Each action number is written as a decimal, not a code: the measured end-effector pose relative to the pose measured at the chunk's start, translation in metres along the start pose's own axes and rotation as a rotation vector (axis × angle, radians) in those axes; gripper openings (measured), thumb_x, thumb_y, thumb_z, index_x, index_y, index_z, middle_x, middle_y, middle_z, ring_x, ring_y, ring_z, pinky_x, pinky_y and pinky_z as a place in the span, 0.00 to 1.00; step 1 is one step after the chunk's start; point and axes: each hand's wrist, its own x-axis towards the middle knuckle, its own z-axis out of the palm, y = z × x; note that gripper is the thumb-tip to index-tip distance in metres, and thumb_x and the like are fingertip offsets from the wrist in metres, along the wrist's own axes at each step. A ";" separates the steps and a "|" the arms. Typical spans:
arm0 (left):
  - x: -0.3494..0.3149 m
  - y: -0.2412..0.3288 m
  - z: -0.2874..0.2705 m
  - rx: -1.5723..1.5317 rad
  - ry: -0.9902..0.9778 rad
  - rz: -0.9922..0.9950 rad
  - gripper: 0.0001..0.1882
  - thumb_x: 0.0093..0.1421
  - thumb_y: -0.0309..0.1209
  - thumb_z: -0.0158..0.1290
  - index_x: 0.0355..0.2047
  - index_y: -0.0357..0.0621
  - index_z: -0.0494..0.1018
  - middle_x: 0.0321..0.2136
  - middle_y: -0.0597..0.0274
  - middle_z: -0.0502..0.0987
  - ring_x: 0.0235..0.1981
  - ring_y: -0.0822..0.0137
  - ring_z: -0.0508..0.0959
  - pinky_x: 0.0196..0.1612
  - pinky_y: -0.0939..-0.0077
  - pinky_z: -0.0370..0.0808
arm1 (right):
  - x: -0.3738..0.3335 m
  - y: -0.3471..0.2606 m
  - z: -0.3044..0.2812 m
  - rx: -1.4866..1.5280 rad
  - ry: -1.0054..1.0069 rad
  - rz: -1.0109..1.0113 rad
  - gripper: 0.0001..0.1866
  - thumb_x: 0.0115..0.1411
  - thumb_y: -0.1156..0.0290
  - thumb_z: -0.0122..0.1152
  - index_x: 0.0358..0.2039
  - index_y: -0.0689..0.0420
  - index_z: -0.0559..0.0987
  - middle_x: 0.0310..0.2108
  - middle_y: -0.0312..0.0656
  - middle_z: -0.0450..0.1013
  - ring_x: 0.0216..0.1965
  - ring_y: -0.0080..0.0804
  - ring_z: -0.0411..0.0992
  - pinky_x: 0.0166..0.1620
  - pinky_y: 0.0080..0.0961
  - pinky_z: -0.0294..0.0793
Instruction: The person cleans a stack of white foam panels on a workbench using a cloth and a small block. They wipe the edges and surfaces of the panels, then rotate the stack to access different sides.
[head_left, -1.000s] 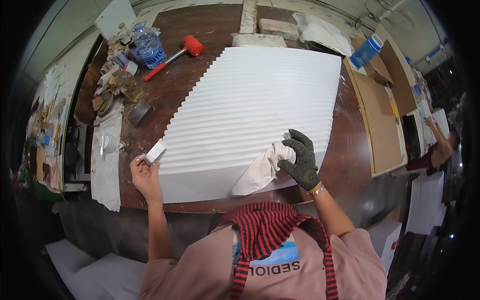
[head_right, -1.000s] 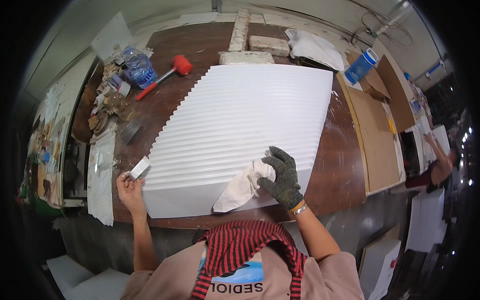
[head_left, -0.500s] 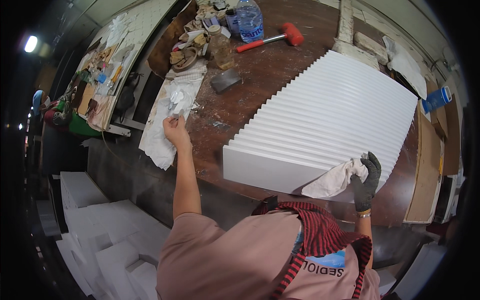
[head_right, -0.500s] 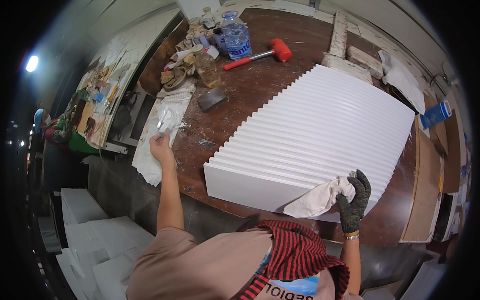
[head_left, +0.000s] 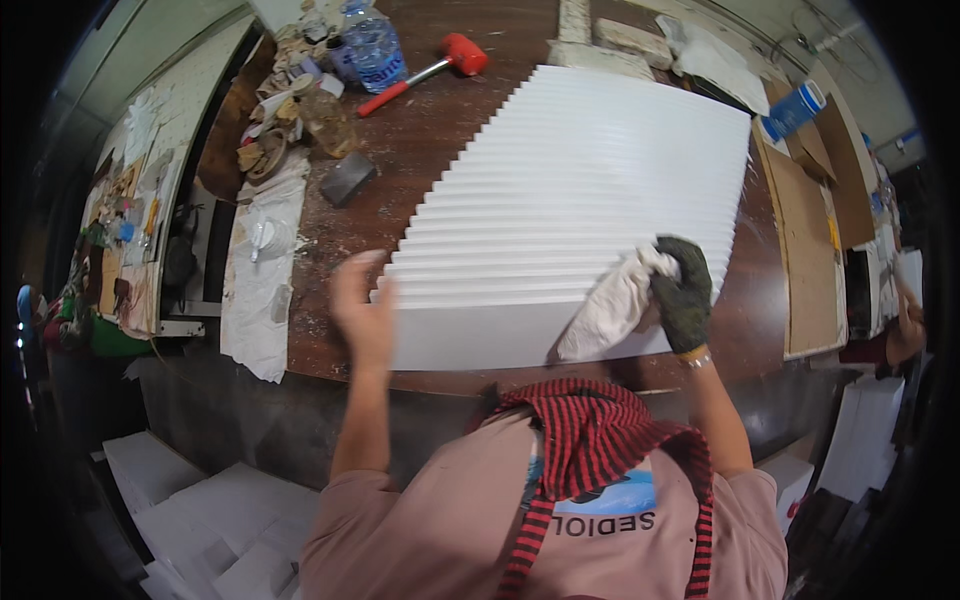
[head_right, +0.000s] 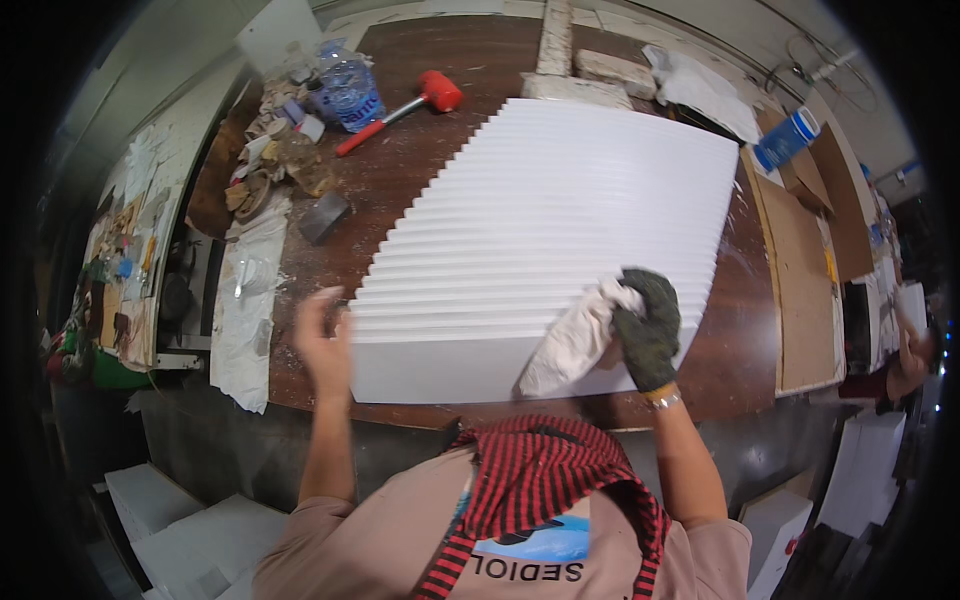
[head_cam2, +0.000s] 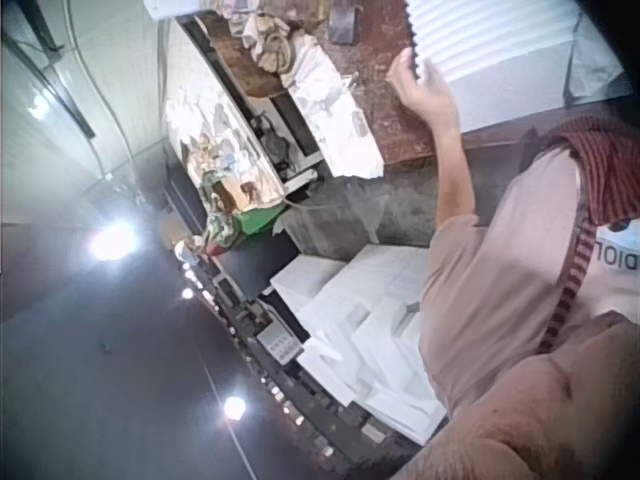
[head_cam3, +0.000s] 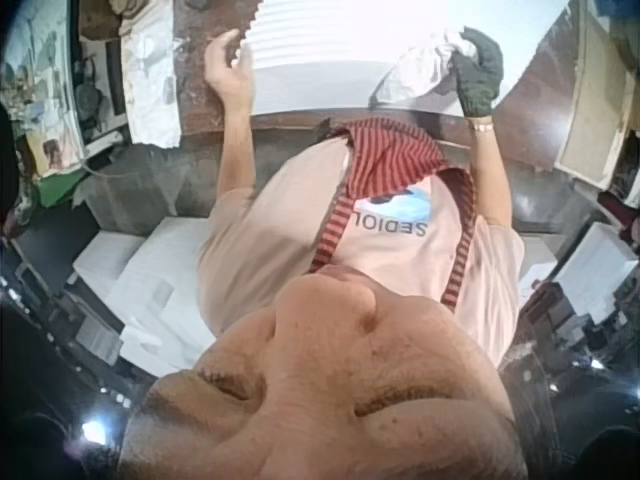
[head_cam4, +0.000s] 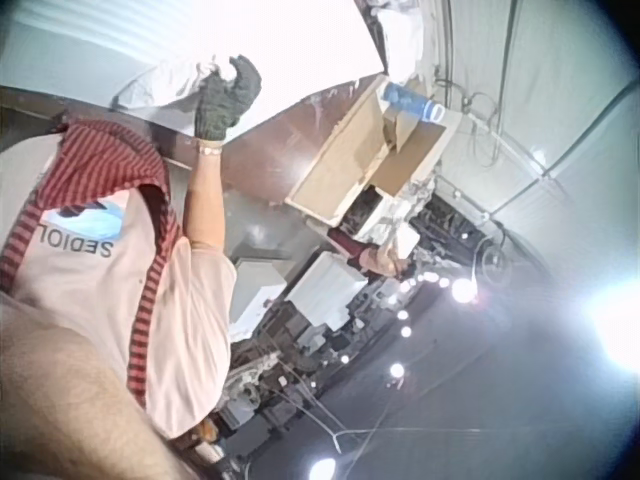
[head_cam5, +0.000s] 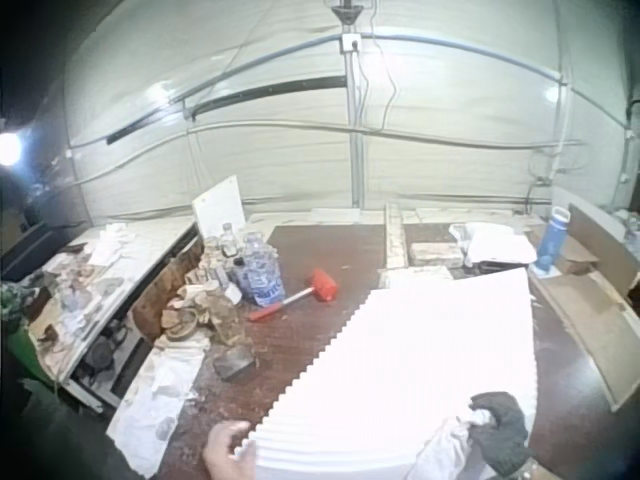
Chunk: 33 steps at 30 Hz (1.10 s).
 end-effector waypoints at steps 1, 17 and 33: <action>-0.008 0.035 0.030 -0.020 -0.113 0.094 0.23 0.51 0.19 0.62 0.50 0.39 0.75 0.49 0.56 0.77 0.52 0.55 0.76 0.58 0.61 0.71 | 0.006 -0.007 0.010 -0.168 0.050 -0.140 0.23 0.49 0.83 0.60 0.49 0.60 0.78 0.51 0.47 0.75 0.54 0.40 0.73 0.60 0.32 0.71; -0.047 0.096 0.142 0.376 -0.268 0.447 0.18 0.53 0.31 0.60 0.44 0.40 0.76 0.45 0.57 0.77 0.47 0.53 0.76 0.56 0.55 0.70 | 0.062 0.097 -0.165 -0.888 0.192 0.125 0.16 0.67 0.63 0.52 0.50 0.54 0.78 0.46 0.44 0.78 0.44 0.35 0.77 0.48 0.32 0.77; -0.053 0.099 0.157 0.513 -0.149 0.534 0.16 0.52 0.27 0.52 0.42 0.41 0.77 0.42 0.54 0.78 0.42 0.49 0.77 0.46 0.57 0.75 | 0.115 0.227 -0.225 -0.721 -0.052 0.049 0.13 0.57 0.74 0.63 0.44 0.54 0.79 0.43 0.46 0.75 0.46 0.42 0.74 0.53 0.36 0.75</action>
